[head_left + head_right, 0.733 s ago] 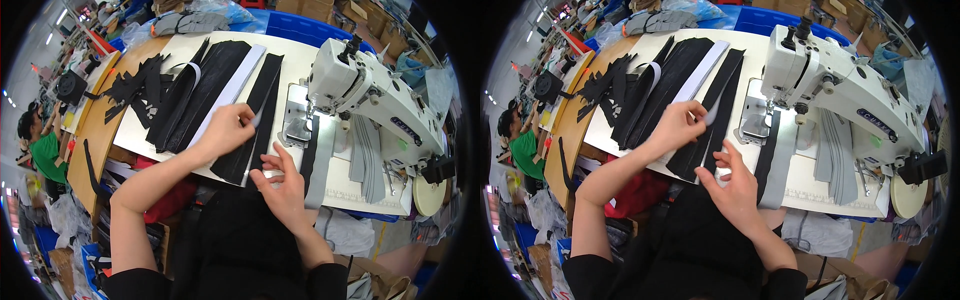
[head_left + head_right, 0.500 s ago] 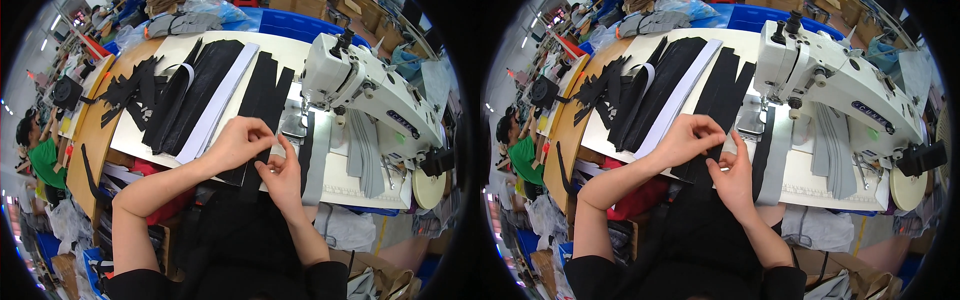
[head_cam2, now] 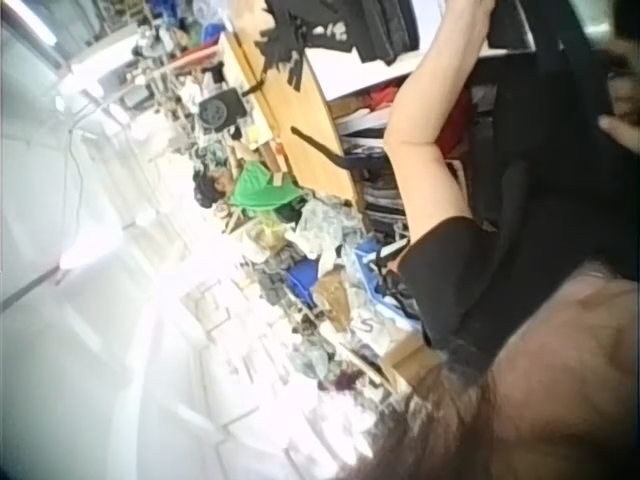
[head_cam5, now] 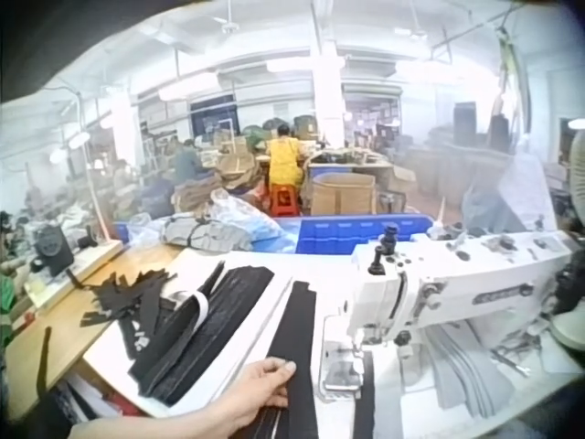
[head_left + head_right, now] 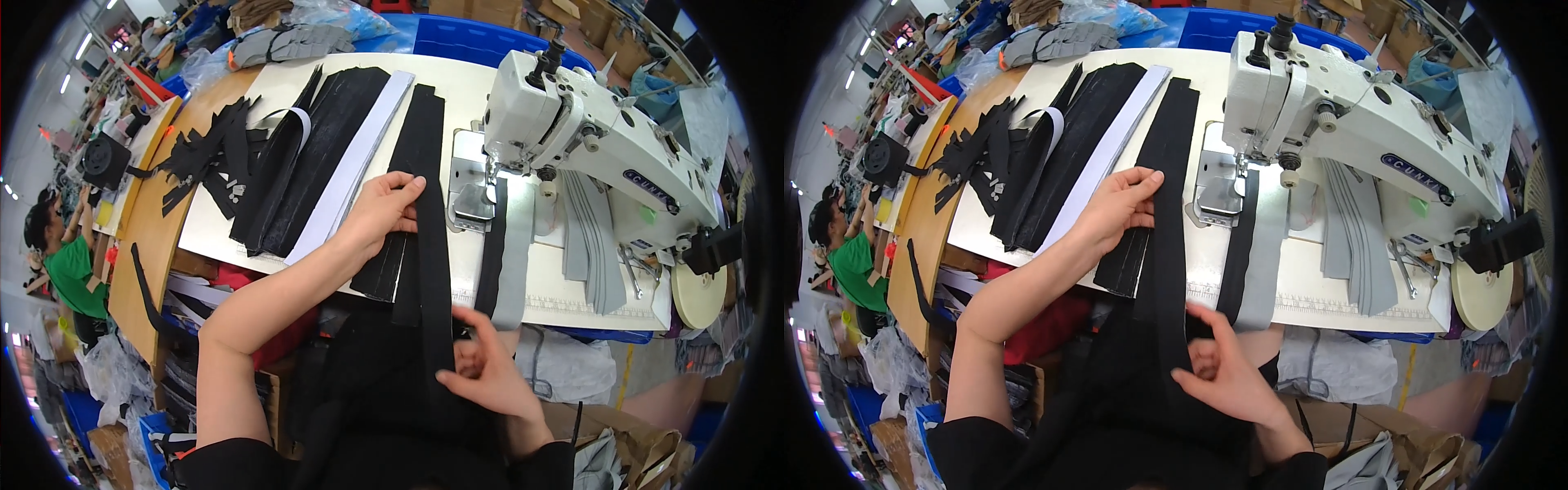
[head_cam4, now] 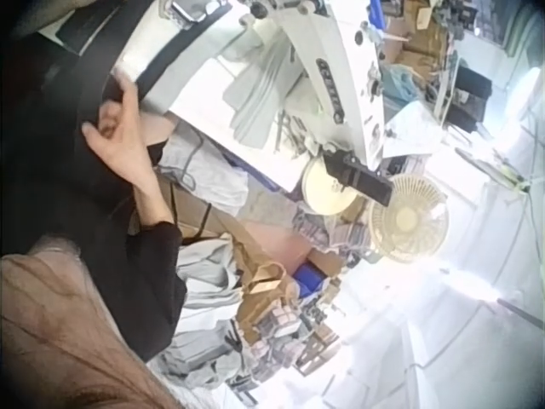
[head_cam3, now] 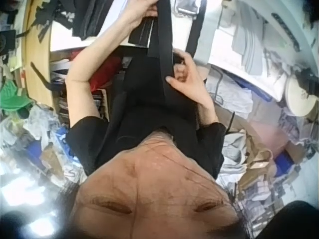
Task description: Sewing zippers onto strips of black and grey fabric using an industrial sewing machine.
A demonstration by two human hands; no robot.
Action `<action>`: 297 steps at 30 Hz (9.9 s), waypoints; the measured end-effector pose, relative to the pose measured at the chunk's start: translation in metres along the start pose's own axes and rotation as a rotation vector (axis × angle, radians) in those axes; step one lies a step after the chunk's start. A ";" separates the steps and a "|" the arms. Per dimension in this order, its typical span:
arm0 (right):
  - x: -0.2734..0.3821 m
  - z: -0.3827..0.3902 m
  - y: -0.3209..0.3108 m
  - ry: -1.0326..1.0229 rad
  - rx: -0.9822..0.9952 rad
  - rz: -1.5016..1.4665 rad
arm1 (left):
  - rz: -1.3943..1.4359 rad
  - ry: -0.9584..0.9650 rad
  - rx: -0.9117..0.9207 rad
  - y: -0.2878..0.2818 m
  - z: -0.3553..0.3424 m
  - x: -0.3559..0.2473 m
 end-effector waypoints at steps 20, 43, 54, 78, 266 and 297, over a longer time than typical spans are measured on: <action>0.104 0.004 -0.030 -0.783 -0.999 0.743 | 0.014 0.145 0.278 0.081 0.063 -0.015; 0.062 -0.030 -0.062 -0.495 -0.735 0.151 | 0.021 0.212 0.336 0.091 0.041 -0.002; 0.061 -0.064 -0.081 -0.410 -0.772 0.201 | -0.180 0.302 0.226 0.070 -0.009 -0.018; 0.079 -0.080 -0.107 -0.302 -1.041 0.565 | -1.092 0.958 0.206 0.089 0.017 -0.025; -0.095 0.066 -0.037 -0.185 -0.694 -0.049 | 0.182 -0.184 0.315 0.108 0.154 0.183; -0.059 0.148 0.037 -1.006 -0.691 1.312 | 0.028 -0.399 0.497 0.109 0.189 0.179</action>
Point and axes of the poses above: each hand's wrist, its own z-axis away from the middle knuckle, its own y-axis out of the palm, x = y × z, the point moved 9 cm from there along -z, towards the middle knuckle, and after that the axes turned 1 degree about x, right-handed, at the moved point
